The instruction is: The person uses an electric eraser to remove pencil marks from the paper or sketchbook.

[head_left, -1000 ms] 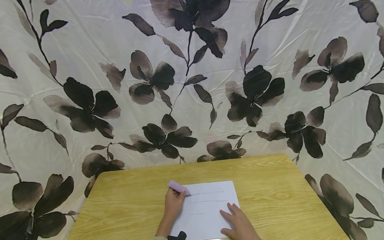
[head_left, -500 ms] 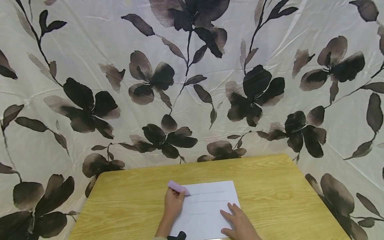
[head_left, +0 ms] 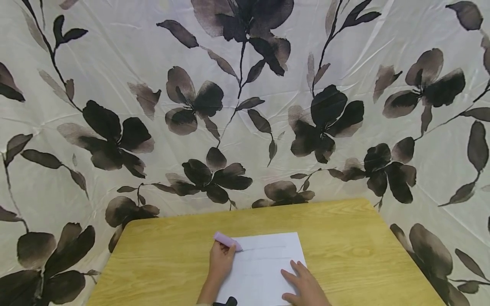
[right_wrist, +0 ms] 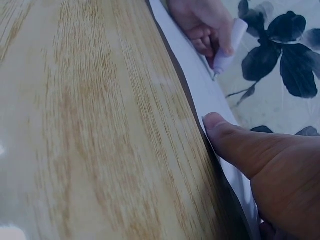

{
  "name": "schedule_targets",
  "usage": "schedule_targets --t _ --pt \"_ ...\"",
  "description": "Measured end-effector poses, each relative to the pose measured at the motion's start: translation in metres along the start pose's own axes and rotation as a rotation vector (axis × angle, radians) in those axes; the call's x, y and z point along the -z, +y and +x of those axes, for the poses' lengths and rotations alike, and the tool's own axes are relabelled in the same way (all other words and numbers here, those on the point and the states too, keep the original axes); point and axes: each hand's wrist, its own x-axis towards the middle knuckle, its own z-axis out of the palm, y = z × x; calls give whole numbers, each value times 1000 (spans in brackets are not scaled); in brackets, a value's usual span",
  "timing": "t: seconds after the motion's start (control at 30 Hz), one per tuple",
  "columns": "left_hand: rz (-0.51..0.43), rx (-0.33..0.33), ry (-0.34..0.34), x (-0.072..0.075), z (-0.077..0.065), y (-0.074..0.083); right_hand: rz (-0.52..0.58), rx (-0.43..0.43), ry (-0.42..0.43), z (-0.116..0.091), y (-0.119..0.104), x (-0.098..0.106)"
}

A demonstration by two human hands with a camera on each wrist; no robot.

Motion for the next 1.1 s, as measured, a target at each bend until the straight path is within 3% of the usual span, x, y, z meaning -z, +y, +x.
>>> schedule_targets --t 0.2,0.43,0.67,0.9,1.1 --pt "-36 -30 -27 -6 0 2 1 8 16 0 -1 0" --pt "18 -24 -20 -2 -1 4 1 -11 2 -1 -1 0" --pt "-19 -63 -26 -4 1 4 5 -23 -14 0 -3 3" --pt "5 -10 0 -1 0 5 8 -19 -5 -1 -4 4" --pt "4 -40 -9 -4 -1 5 10 -17 -6 -1 -3 4"
